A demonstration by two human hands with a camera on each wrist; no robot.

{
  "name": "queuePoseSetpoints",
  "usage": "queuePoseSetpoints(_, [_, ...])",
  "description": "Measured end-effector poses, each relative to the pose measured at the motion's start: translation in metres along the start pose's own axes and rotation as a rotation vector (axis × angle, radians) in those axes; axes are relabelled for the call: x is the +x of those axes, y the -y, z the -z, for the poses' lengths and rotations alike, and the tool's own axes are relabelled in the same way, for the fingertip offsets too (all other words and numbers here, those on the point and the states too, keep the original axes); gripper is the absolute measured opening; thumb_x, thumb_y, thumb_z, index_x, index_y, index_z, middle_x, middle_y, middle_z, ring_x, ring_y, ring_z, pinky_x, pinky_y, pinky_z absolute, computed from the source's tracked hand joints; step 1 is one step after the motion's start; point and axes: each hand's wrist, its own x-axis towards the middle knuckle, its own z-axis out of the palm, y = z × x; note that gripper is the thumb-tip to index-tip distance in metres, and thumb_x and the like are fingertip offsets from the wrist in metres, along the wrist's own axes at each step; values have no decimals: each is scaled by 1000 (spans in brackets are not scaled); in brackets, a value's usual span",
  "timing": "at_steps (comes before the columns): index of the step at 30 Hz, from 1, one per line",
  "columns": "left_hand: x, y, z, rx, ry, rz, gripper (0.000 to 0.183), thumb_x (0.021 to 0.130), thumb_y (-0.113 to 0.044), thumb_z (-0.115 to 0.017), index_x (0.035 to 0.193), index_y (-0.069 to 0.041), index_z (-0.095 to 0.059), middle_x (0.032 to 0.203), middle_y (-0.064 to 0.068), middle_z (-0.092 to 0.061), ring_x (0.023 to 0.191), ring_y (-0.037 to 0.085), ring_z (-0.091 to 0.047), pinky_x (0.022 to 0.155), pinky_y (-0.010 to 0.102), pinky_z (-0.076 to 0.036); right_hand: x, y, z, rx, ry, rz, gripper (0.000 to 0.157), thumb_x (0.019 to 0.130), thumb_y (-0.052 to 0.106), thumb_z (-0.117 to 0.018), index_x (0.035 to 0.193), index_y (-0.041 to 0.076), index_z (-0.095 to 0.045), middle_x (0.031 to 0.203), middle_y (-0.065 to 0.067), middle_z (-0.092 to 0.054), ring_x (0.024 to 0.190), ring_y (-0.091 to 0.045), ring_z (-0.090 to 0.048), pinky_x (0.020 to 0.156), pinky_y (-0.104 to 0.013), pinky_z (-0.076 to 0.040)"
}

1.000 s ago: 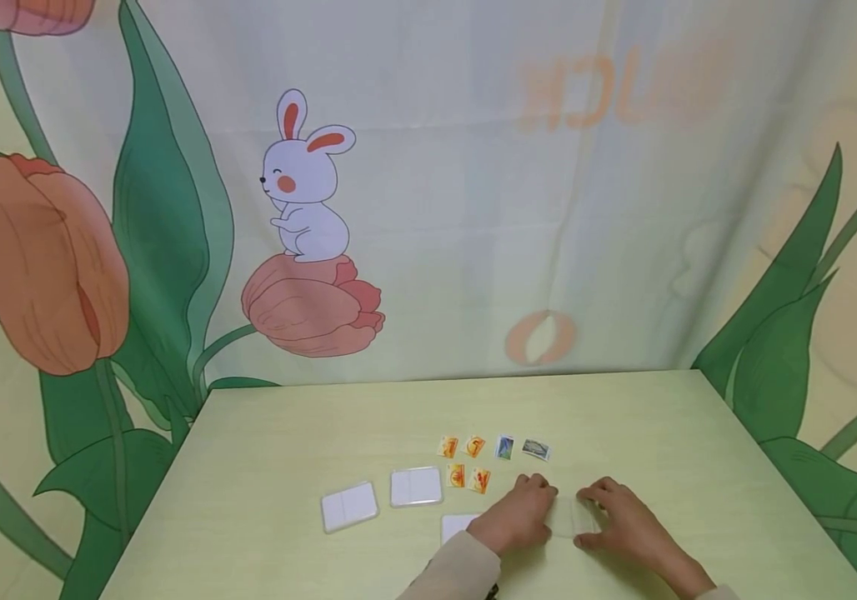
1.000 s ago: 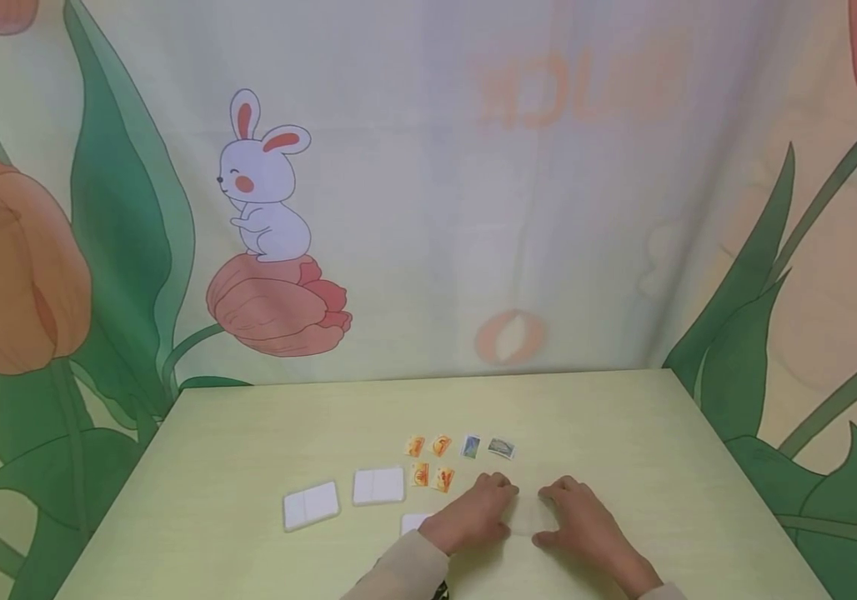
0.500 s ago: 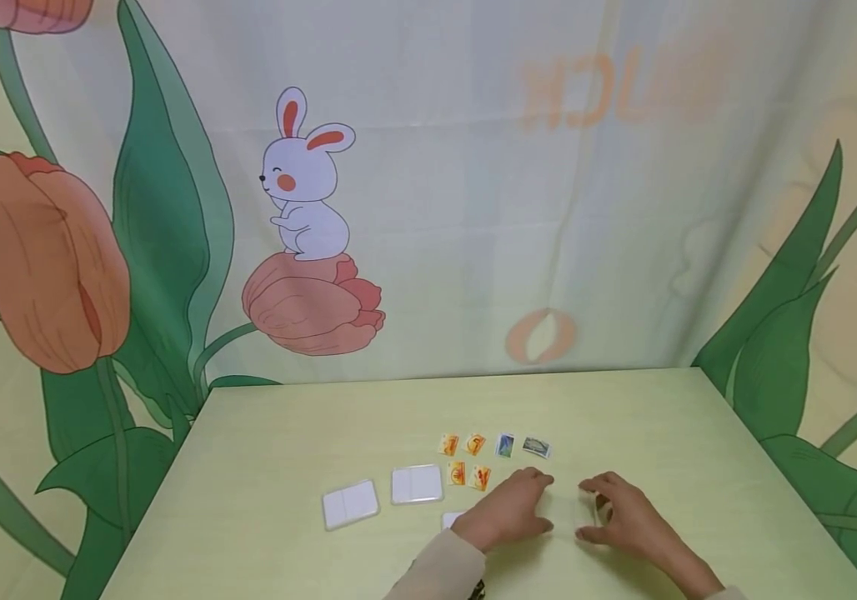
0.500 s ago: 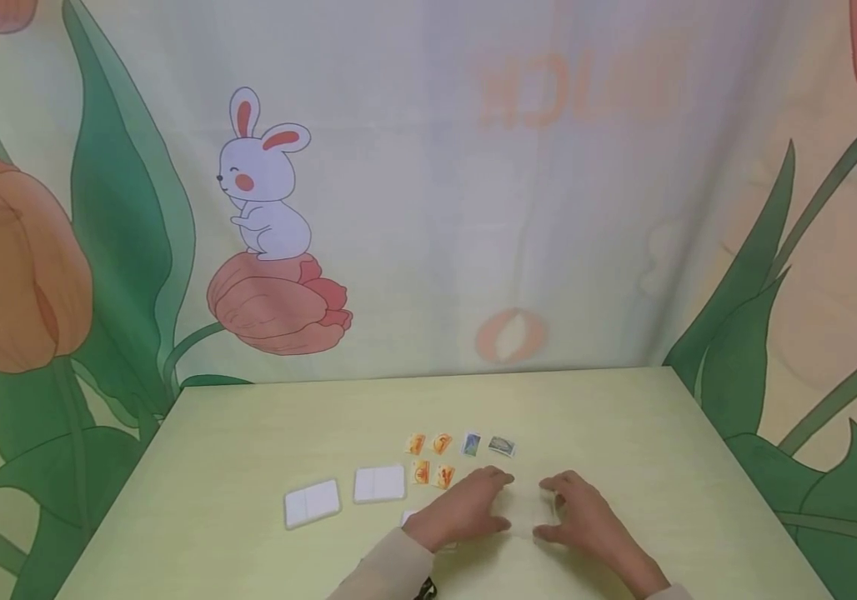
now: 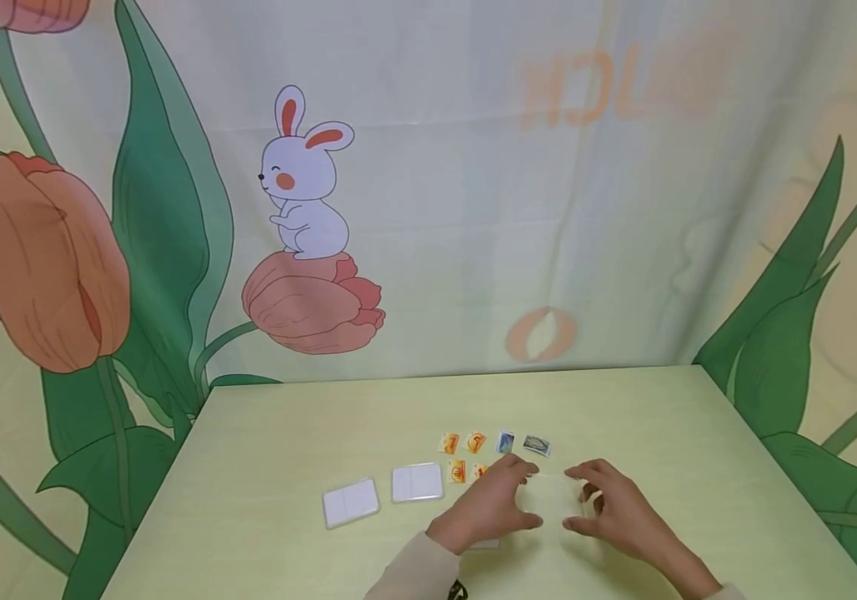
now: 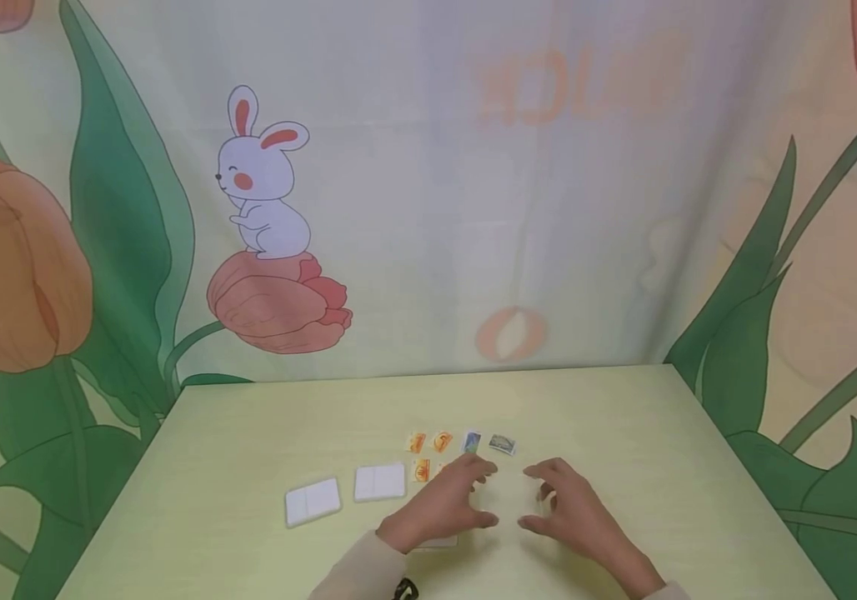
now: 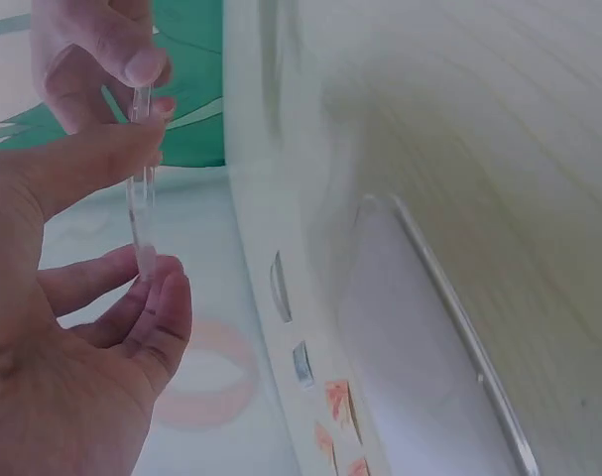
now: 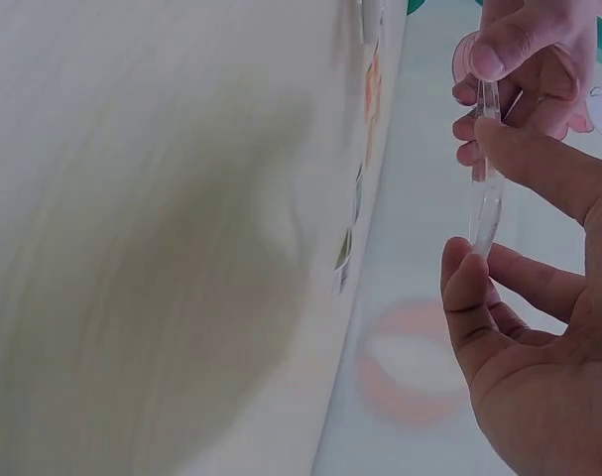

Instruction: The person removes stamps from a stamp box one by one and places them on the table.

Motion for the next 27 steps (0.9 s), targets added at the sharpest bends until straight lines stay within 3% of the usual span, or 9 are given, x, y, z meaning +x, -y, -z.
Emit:
queuePoseSetpoints(10, [-21, 2, 17, -29, -54, -10, 65, 79, -30, -82, 134, -10, -55, 128, 3, -52, 110, 17, -58, 90, 25, -52, 2, 22, -4, 41, 19, 21, 61, 72, 16, -87, 126, 7, -60, 122, -9, -55, 83, -7, -57, 65, -20, -52])
queuePoseSetpoints(20, [-44, 13, 29, -6, -102, -23, 64, 78, -33, -82, 132, -11, -56, 126, 1, -54, 109, 16, -58, 89, 28, -52, 5, 38, -16, 38, 2, 99, 60, 71, 21, -88, 124, 12, -62, 120, -5, -58, 83, -13, -57, 64, -20, -50])
queuePoseSetpoints(27, [-58, 23, 33, 3, -130, -40, 64, 78, -32, -83, 131, -10, -57, 123, 1, -54, 111, 16, -55, 93, 31, -51, 7, 44, -25, 5, -21, 193, 60, 70, 27, -88, 123, 14, -63, 119, 5, -58, 86, -6, -53, 64, -19, -44])
